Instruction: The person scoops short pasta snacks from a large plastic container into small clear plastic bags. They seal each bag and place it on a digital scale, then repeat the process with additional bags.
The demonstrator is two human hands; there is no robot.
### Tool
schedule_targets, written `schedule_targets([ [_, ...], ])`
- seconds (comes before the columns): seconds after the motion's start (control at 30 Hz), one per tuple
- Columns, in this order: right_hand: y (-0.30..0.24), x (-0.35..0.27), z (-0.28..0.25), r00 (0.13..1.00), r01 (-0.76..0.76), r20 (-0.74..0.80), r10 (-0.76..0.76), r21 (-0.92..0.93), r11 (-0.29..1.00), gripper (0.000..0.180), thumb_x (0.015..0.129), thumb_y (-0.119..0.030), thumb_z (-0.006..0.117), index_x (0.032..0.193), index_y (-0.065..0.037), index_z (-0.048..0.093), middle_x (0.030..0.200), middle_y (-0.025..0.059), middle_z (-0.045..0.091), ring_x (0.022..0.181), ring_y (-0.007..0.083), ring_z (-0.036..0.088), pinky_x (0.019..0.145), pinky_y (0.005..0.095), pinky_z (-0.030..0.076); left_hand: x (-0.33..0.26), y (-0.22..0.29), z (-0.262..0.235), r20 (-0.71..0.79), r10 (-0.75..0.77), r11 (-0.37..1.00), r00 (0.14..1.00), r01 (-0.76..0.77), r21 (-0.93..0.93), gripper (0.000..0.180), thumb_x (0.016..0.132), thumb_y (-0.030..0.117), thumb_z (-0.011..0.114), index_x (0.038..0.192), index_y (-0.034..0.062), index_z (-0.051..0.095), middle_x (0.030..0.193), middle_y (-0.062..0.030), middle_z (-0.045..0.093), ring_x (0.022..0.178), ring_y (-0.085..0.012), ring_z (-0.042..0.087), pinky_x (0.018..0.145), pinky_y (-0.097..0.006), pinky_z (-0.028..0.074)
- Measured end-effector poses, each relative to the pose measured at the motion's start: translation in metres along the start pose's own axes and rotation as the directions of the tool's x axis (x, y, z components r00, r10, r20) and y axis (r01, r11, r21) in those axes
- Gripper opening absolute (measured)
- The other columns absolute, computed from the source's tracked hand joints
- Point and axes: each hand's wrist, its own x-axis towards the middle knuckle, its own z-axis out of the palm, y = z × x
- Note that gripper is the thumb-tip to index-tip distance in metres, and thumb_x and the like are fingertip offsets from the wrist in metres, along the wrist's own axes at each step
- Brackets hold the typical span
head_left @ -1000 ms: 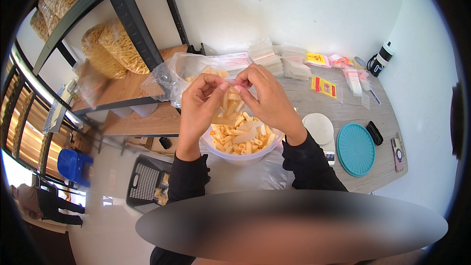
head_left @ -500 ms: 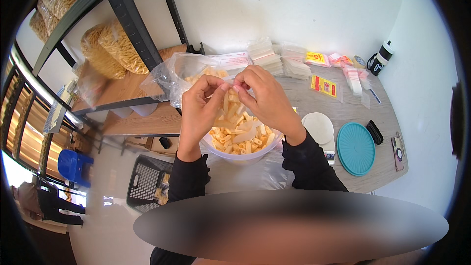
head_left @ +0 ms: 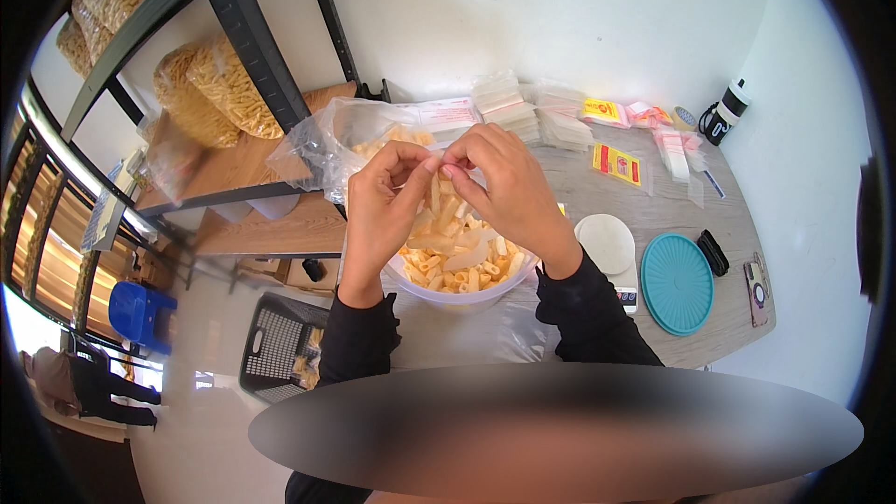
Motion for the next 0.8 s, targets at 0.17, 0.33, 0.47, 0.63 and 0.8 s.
schedule_targets([
  [0.17, 0.003, 0.000, 0.002, 0.998, 0.048, -0.025, -0.049, -0.046, 0.998, 0.012, 0.088, -0.008, 0.069, 0.089, -0.004, 0.058, 0.084, 0.0081, 0.059, 0.081, 0.0277, 0.058, 0.078, 0.0386, 0.045, -0.001, 0.001, 0.001, 0.037, 0.035, 0.999, 0.999, -0.034, -0.023, 0.009, 0.097, 0.006, 0.068, 0.099, -0.0030, 0.065, 0.085, -0.0021, 0.070, 0.076, -0.0038, 0.062, 0.062, -0.019, 0.047],
  [0.33, 0.007, -0.001, -0.001, 0.998, -0.036, 0.044, 0.033, 0.077, 0.996, 0.013, 0.090, -0.010, 0.070, 0.093, -0.002, 0.060, 0.088, 0.0096, 0.059, 0.083, 0.0277, 0.059, 0.078, 0.0378, 0.047, -0.001, -0.002, -0.003, 0.059, -0.008, 1.000, 0.998, 0.008, -0.008, 0.008, 0.097, 0.005, 0.067, 0.099, -0.0022, 0.065, 0.089, -0.0024, 0.069, 0.080, -0.0042, 0.063, 0.066, -0.019, 0.048],
  [0.47, 0.010, -0.004, -0.012, 0.984, -0.153, 0.118, 0.133, 0.176, 0.972, 0.014, 0.093, -0.011, 0.069, 0.098, 0.000, 0.062, 0.091, 0.0104, 0.061, 0.085, 0.0252, 0.061, 0.077, 0.0355, 0.049, 0.003, -0.004, -0.005, -0.028, 0.023, 0.994, 0.999, -0.026, -0.110, 0.008, 0.097, 0.004, 0.066, 0.102, -0.0017, 0.064, 0.091, -0.0021, 0.069, 0.084, -0.0046, 0.064, 0.071, -0.019, 0.049],
  [0.63, 0.013, -0.003, -0.022, 0.964, -0.232, 0.176, 0.200, 0.185, 0.955, 0.013, 0.094, -0.011, 0.068, 0.098, 0.000, 0.063, 0.091, 0.0102, 0.062, 0.085, 0.0235, 0.062, 0.075, 0.0345, 0.049, 0.004, 0.000, -0.006, -0.022, 0.005, 0.989, 1.000, -0.008, -0.145, 0.013, 0.096, 0.002, 0.067, 0.106, -0.0025, 0.062, 0.092, -0.0029, 0.068, 0.089, -0.0079, 0.066, 0.077, -0.022, 0.053],
  [0.8, 0.014, -0.003, -0.022, 0.971, -0.203, 0.160, 0.179, 0.149, 0.968, 0.012, 0.094, -0.010, 0.068, 0.097, 0.000, 0.062, 0.089, 0.0103, 0.061, 0.084, 0.0252, 0.061, 0.074, 0.0354, 0.048, 0.002, 0.003, -0.006, 0.026, -0.004, 0.993, 1.000, 0.007, -0.120, 0.017, 0.093, 0.001, 0.071, 0.108, -0.0037, 0.065, 0.093, -0.0047, 0.069, 0.092, -0.0098, 0.067, 0.076, -0.024, 0.056],
])
